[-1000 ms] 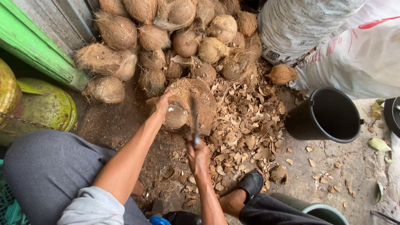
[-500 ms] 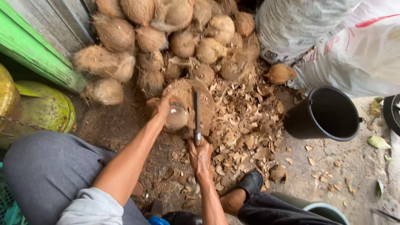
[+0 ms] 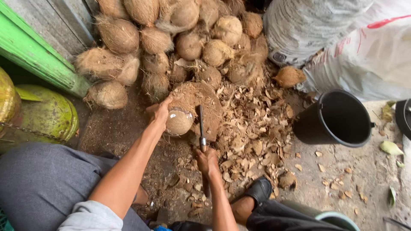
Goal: The person sits on the ground and uses a curved blade to peel the husk off a coconut. They hold the coconut with one hand and repeatedly strike and scrape the husk with the blade, rotating the coconut to remove the outer layer. Shells and husk fragments accumulate on the floor.
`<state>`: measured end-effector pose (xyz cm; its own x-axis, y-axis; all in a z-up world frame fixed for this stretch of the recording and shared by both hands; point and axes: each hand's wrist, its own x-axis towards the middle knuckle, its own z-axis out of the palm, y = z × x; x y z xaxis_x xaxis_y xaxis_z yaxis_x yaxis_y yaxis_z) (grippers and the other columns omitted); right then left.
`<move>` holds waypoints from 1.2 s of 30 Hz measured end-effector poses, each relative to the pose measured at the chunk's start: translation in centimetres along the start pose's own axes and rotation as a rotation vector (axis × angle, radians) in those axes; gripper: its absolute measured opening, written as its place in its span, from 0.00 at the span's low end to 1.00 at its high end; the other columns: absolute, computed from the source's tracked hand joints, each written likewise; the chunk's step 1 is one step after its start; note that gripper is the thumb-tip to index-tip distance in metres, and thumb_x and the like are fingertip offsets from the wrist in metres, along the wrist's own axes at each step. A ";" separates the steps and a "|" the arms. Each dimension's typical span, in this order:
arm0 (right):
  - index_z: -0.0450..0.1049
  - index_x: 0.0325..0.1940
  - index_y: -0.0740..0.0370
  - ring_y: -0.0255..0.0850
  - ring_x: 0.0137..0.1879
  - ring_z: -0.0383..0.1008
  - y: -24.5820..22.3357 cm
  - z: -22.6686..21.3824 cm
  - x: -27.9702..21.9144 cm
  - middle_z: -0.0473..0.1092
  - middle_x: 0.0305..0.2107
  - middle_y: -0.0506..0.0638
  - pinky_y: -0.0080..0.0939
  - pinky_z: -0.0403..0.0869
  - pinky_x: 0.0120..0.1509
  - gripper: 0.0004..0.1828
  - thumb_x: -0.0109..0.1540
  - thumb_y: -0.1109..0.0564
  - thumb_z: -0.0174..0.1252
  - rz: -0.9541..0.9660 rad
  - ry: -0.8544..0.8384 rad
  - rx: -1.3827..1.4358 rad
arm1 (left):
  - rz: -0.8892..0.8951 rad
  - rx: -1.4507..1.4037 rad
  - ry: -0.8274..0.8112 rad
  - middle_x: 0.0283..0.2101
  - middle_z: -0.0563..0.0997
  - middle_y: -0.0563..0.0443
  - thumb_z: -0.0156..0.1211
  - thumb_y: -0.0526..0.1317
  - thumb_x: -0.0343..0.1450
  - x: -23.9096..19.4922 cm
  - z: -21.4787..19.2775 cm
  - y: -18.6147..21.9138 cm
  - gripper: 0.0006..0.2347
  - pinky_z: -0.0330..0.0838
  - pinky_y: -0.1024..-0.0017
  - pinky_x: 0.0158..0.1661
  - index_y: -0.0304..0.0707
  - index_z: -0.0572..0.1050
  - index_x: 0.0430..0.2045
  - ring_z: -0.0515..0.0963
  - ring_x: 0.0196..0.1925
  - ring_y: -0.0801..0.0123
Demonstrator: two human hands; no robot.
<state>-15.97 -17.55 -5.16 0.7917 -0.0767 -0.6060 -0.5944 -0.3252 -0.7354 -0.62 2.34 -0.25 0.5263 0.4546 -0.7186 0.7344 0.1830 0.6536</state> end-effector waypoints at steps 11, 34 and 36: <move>0.68 0.28 0.58 0.32 0.16 0.60 -5.3 0.0 -3.7 0.68 0.16 0.46 0.34 0.65 0.17 0.14 0.66 0.51 0.57 0.004 -0.036 0.198 | 0.395 0.138 0.019 0.44 0.78 0.46 0.69 0.51 0.67 3.9 0.9 -1.3 0.15 0.72 0.58 0.45 0.40 0.78 0.37 0.77 0.45 0.61; 0.68 0.26 0.54 0.29 0.16 0.58 -5.8 0.9 -4.3 0.65 0.16 0.43 0.30 0.62 0.17 0.16 0.68 0.53 0.56 -0.461 0.106 0.362 | 0.118 0.266 0.035 0.42 0.83 0.39 0.65 0.50 0.70 -0.9 1.3 1.5 0.26 0.73 0.69 0.29 0.38 0.69 0.60 0.78 0.30 0.63; 0.69 0.26 0.54 0.29 0.17 0.60 -5.8 1.4 -4.4 0.66 0.16 0.43 0.29 0.63 0.17 0.16 0.67 0.50 0.56 -0.238 0.088 0.176 | 0.147 0.275 0.026 0.45 0.82 0.36 0.65 0.51 0.70 -0.4 1.7 1.4 0.27 0.75 0.65 0.35 0.37 0.68 0.60 0.79 0.36 0.59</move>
<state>-16.20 -13.97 1.33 0.9163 -0.1016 -0.3874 -0.3998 -0.1758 -0.8996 0.94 0.91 0.56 0.6271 0.4814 -0.6123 0.7413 -0.1275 0.6589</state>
